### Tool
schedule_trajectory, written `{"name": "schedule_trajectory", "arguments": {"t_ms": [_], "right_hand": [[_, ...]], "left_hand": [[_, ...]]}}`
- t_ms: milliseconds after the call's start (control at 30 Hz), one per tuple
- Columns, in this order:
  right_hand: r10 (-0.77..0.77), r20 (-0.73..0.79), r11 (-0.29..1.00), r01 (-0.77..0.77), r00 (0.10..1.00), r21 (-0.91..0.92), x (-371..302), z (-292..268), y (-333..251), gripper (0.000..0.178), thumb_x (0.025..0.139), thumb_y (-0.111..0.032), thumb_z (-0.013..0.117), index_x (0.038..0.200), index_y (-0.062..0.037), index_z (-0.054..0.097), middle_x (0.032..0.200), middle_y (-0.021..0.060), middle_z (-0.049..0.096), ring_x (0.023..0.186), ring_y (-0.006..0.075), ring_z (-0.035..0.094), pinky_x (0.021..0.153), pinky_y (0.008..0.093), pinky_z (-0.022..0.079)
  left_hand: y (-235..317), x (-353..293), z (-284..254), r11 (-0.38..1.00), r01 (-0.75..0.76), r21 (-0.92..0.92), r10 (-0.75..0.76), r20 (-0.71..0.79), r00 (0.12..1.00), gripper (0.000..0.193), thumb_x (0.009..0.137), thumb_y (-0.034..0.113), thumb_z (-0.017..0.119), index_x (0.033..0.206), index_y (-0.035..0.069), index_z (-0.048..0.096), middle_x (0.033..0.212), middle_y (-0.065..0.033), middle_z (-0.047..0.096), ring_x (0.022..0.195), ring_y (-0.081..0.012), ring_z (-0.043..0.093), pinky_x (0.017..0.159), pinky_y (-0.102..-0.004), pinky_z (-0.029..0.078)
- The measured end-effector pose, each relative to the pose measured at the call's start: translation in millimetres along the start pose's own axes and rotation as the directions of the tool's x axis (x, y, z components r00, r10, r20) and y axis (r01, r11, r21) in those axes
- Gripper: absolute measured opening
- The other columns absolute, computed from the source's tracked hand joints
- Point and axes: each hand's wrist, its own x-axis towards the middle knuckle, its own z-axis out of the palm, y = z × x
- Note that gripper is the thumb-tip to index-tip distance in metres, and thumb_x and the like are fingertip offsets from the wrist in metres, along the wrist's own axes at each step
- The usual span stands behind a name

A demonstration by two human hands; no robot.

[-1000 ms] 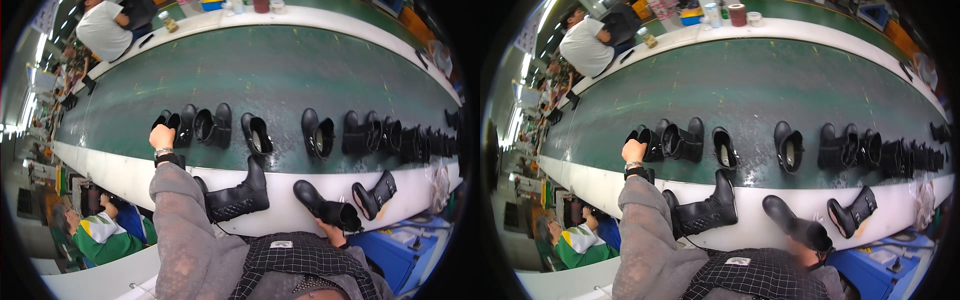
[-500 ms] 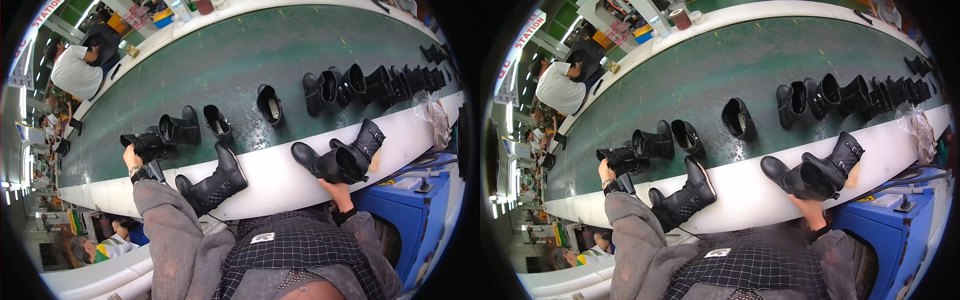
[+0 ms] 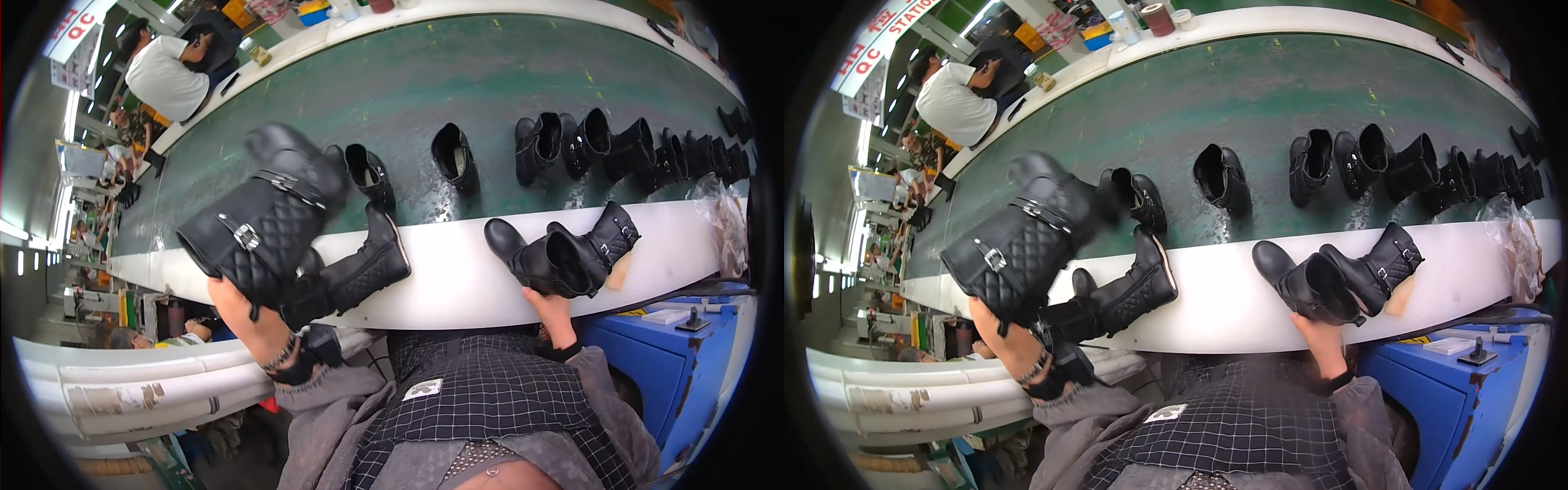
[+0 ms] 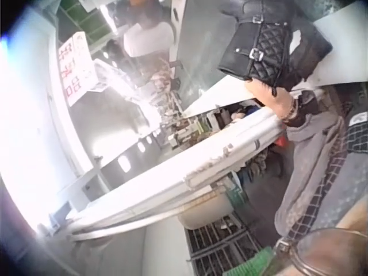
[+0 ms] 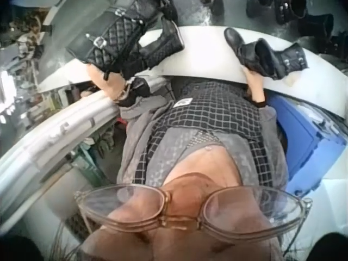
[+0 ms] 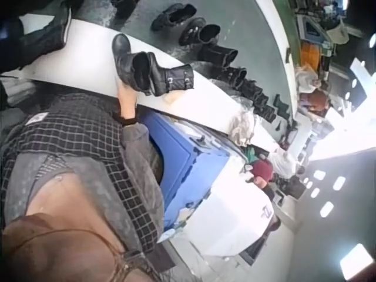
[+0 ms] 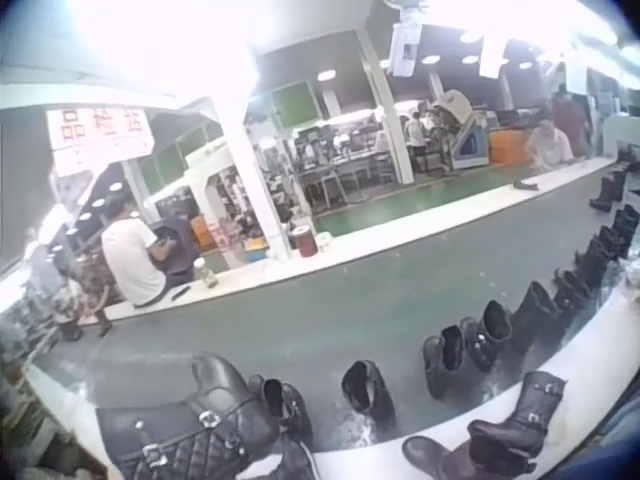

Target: Inspecting and processing boots on a factory production line, using pliers and a machine.

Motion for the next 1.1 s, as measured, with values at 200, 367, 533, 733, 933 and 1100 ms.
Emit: {"name": "schedule_trajectory", "arguments": {"t_ms": [200, 367, 533, 733, 933, 1100], "right_hand": [[0.398, 0.398, 0.835, -0.147, 0.826, -0.530, -33, -48, -99, 0.034, 0.078, -0.027, 0.074, 0.085, 0.0055, 0.069, 0.068, 0.0104, 0.065, 0.067, 0.0180, 0.063, 0.064, 0.0309, 0.050], [0.180, 0.617, 0.978, -0.069, 0.766, -0.198, -44, -7, -137, 0.066, 0.072, -0.027, 0.079, 0.123, 0.0065, 0.055, 0.106, 0.0241, 0.064, 0.100, 0.0251, 0.064, 0.082, 0.0330, 0.052], [-0.208, 0.533, 0.812, 0.448, 0.820, -0.373, -31, 56, -102, 0.113, 0.065, -0.029, 0.080, 0.149, 0.0011, 0.011, 0.145, 0.0293, 0.031, 0.131, 0.0454, 0.035, 0.104, 0.0485, 0.035], [-0.237, 0.305, 0.925, 0.310, 0.922, -0.218, -33, 68, -43, 0.067, 0.071, -0.031, 0.077, 0.125, -0.0018, 0.051, 0.115, 0.0193, 0.058, 0.099, 0.0377, 0.060, 0.082, 0.0422, 0.049], [-0.416, 0.254, 0.705, 0.486, 0.873, -0.517, -38, 72, -29, 0.042, 0.071, -0.037, 0.077, 0.097, -0.0065, 0.064, 0.081, 0.0122, 0.066, 0.070, 0.0335, 0.065, 0.061, 0.0390, 0.053], [-0.237, 0.349, 0.837, 0.373, 0.907, -0.401, -44, 85, -45, 0.055, 0.077, -0.018, 0.071, 0.128, -0.0028, 0.055, 0.124, 0.0183, 0.058, 0.118, 0.0384, 0.051, 0.103, 0.0496, 0.038]], "left_hand": [[15, -77, 17, 0.821, 0.480, -0.308, -0.320, 0.448, 0.835, 0.032, 0.094, 0.012, 0.043, 0.118, -0.005, 0.055, 0.111, -0.0134, 0.062, 0.098, -0.0204, 0.062, 0.087, -0.0331, 0.048], [12, -131, 94, 0.680, 0.673, -0.291, -0.290, 0.736, 0.611, 0.013, 0.084, 0.008, 0.062, 0.091, -0.001, 0.066, 0.078, -0.0010, 0.066, 0.067, -0.0095, 0.059, 0.061, -0.0264, 0.048], [19, -151, 121, 0.996, 0.075, -0.048, -0.006, 0.800, 0.600, 0.023, 0.081, 0.020, 0.067, 0.083, -0.001, 0.058, 0.069, -0.0177, 0.059, 0.065, -0.0346, 0.059, 0.062, -0.0397, 0.048], [3, -119, 66, 0.817, 0.467, -0.337, 0.215, 0.931, 0.295, 0.026, 0.084, 0.009, 0.067, 0.104, -0.002, 0.055, 0.098, -0.0110, 0.057, 0.085, -0.0187, 0.060, 0.075, -0.0299, 0.052], [-80, -145, 63, 0.932, 0.357, 0.061, -0.229, 0.864, 0.448, 0.071, 0.070, 0.013, 0.076, 0.129, -0.003, 0.039, 0.116, -0.0194, 0.053, 0.099, -0.0252, 0.058, 0.083, -0.0366, 0.052], [-101, -204, 117, 0.988, 0.043, -0.151, 0.119, 0.899, 0.423, 0.106, 0.062, 0.027, 0.084, 0.143, -0.004, 0.023, 0.137, -0.0266, 0.034, 0.122, -0.0382, 0.041, 0.103, -0.0454, 0.039]]}}
